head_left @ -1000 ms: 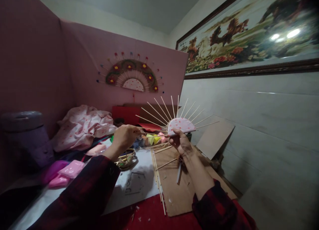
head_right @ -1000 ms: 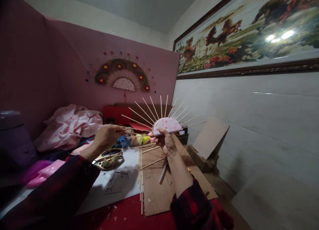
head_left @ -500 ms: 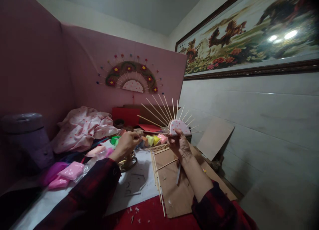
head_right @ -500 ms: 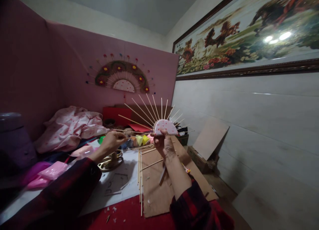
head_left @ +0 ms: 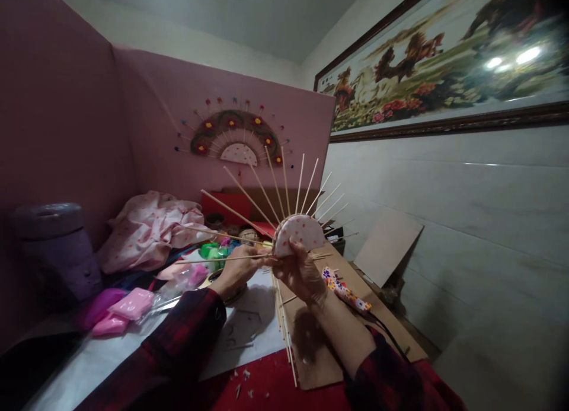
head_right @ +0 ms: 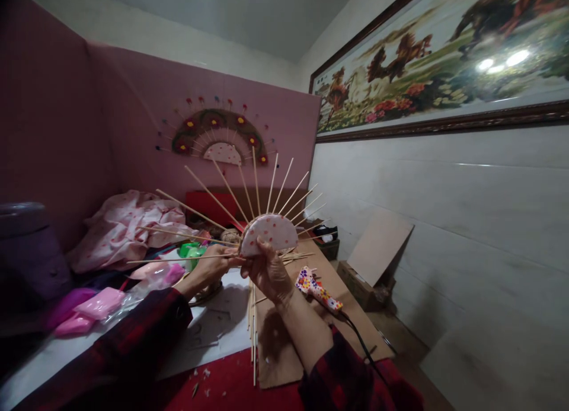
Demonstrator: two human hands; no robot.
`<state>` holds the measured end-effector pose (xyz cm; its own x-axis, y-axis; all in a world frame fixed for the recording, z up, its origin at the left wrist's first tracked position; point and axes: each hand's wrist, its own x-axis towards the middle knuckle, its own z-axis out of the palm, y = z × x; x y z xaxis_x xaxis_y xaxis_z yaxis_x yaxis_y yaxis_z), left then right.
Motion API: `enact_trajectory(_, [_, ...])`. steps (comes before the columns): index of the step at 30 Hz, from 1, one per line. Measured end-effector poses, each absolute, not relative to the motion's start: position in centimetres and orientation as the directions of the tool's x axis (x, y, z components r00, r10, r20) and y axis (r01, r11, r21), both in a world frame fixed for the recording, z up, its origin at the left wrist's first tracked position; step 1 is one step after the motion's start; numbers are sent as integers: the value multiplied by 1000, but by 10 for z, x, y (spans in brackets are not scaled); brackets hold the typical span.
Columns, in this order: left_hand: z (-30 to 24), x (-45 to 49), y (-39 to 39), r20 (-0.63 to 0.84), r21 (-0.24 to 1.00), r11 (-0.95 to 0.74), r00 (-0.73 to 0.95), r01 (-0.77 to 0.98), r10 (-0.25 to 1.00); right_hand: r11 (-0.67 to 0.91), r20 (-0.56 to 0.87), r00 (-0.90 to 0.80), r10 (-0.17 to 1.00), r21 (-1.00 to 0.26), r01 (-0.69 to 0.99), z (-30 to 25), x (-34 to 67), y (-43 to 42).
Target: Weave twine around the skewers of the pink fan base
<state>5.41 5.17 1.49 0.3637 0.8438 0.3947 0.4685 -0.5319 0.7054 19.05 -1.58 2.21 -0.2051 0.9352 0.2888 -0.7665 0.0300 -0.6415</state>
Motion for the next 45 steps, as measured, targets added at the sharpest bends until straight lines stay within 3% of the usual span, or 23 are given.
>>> enact_trajectory(6, [15,59,53,430,733,-558,370,389,824,109,300,-101,949,-610,-785,21,187,-8])
enact_trajectory(10, [28,63,45,530,813,-576,306,80,791,222,275,51,960,-641,-735,24,193,-14])
enact_trajectory(13, [38,64,36,430,902,-393,435,-177,791,254,271,91,958,-660,-707,21,199,-36])
enact_trajectory(17, [44,63,30,258,954,-103,593,-281,763,264,266,108,958,-666,-698,17,203,-54])
enact_trajectory(20, [44,65,30,233,958,-93,548,-271,803,262,269,102,958,-665,-699,20,201,-47])
enact_trajectory(28, [38,67,38,412,910,-391,423,-139,807,226,272,48,961,-674,-703,9,216,-65])
enact_trajectory(33, [33,65,47,467,883,-447,360,-142,808,204,276,11,961,-681,-703,-7,221,-93])
enact_trajectory(40, [24,61,58,601,768,-640,326,16,730,169,250,-10,968,-682,-711,-12,218,-88])
enact_trajectory(45, [22,63,58,612,752,-657,312,55,727,152,233,-15,972,-680,-717,-18,225,-96])
